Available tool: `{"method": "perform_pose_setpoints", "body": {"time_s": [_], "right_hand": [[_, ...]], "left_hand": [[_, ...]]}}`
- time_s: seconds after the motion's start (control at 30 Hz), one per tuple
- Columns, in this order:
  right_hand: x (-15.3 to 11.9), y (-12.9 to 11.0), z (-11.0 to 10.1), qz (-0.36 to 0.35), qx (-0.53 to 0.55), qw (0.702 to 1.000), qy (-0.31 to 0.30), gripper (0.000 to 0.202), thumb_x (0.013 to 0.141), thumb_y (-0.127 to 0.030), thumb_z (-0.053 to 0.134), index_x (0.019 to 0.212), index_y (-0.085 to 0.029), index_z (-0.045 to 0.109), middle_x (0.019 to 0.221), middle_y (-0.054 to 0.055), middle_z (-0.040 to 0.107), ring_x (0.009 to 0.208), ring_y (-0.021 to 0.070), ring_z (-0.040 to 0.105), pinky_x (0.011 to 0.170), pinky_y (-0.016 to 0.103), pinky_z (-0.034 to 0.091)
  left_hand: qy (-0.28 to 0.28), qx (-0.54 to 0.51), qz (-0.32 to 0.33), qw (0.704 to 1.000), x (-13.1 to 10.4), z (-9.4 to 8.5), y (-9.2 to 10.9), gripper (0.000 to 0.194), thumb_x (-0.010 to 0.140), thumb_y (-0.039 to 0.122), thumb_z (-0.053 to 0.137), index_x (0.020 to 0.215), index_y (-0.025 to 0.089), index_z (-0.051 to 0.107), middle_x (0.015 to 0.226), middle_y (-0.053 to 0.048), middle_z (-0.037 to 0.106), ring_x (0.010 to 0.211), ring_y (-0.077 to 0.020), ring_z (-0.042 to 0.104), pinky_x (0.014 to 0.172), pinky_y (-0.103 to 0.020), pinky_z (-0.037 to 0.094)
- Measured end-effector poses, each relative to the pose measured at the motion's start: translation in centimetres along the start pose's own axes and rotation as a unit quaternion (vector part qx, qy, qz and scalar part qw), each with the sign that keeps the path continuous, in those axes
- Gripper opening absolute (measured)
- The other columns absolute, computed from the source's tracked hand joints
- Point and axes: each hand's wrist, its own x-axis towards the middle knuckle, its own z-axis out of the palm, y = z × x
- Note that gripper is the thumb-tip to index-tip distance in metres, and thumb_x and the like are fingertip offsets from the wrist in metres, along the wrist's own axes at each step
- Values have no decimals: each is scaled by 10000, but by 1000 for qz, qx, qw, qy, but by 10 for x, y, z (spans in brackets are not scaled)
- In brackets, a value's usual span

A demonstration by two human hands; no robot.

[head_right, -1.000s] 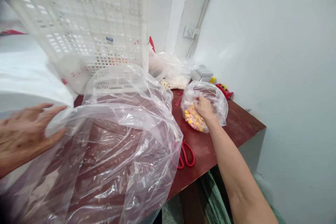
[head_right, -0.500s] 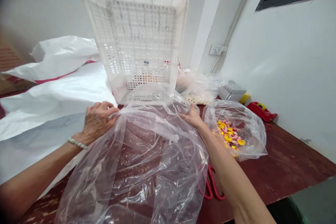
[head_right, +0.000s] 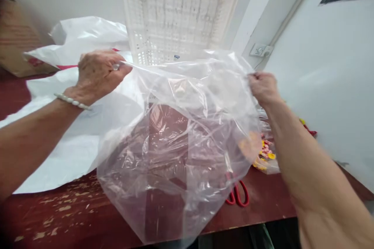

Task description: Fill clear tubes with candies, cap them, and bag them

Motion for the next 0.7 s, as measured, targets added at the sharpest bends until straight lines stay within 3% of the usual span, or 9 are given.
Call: {"method": "perform_pose_setpoints", "body": {"time_s": [0.1, 0.23, 0.3, 0.37, 0.43, 0.47, 0.53, 0.57, 0.7], "right_hand": [[8, 0, -6, 41, 4, 999, -12, 102, 802, -199, 546, 813, -162, 641, 585, -1, 560, 493, 91, 456, 548, 273, 361], [-1, 4, -5, 65, 36, 996, 44, 140, 811, -175, 545, 932, -184, 615, 798, 44, 632, 540, 90, 517, 591, 289, 409], [-28, -4, -5, -3, 19, 996, 89, 172, 800, -179, 585, 968, -190, 621, 871, 61, 644, 611, 96, 540, 634, 287, 424], [-72, -21, -4, -107, 35, 981, 160, 182, 836, -218, 571, 1008, -193, 625, 899, 68, 651, 655, 111, 556, 645, 290, 440], [-128, -42, 7, -201, 87, 963, 158, 164, 852, -269, 586, 990, -196, 636, 830, 47, 640, 693, 121, 575, 659, 283, 463], [-155, -52, 17, -228, 146, 956, 109, 143, 856, -248, 581, 981, -195, 625, 808, 28, 637, 691, 119, 590, 647, 275, 479], [-198, -65, 48, -284, 200, 932, -102, 131, 853, -193, 557, 961, -203, 631, 832, 16, 661, 742, 125, 625, 683, 271, 509], [-212, -66, 68, -288, 198, 921, -175, 151, 859, -169, 526, 952, -205, 640, 847, 17, 677, 770, 127, 636, 706, 267, 514], [-214, -36, 143, -164, 88, 939, -288, 337, 829, -81, 430, 1096, -154, 622, 1077, 105, 676, 996, 200, 631, 906, 351, 482]], "left_hand": [[0, -22, 12, 1000, 2, 4, 1, 322, 910, 339, 382, 903, 133, 630, 991, -63, 631, 1133, -281, 476, 1018, -430, 269], [-11, -5, 30, 999, -6, 22, 2, 325, 890, 329, 386, 804, 111, 611, 913, -65, 595, 1065, -289, 527, 962, -468, 292], [-37, 12, 38, 999, -15, 33, 1, 323, 881, 306, 380, 776, 87, 592, 862, -62, 576, 1007, -285, 554, 928, -499, 299], [-70, 23, 36, 997, -23, 41, 2, 291, 866, 290, 396, 733, 100, 571, 814, -66, 580, 951, -273, 571, 913, -497, 321], [-95, 23, 28, 995, -30, 46, 4, 257, 855, 284, 420, 700, 127, 552, 794, -76, 595, 917, -262, 571, 915, -475, 345], [-101, 19, 26, 994, -32, 48, 6, 250, 856, 283, 426, 699, 132, 547, 794, -80, 599, 915, -260, 565, 922, -472, 349], [-105, 5, 27, 994, -32, 48, 11, 249, 865, 278, 426, 707, 128, 546, 790, -84, 598, 920, -257, 553, 937, -483, 345], [-102, 0, 28, 994, -31, 48, 12, 252, 869, 277, 426, 710, 124, 548, 787, -85, 597, 920, -256, 549, 943, -489, 345], [-76, -46, 23, 996, -27, 49, 11, 160, 834, 244, 495, 855, 117, 591, 850, -81, 609, 872, -232, 555, 909, -459, 410]]}}
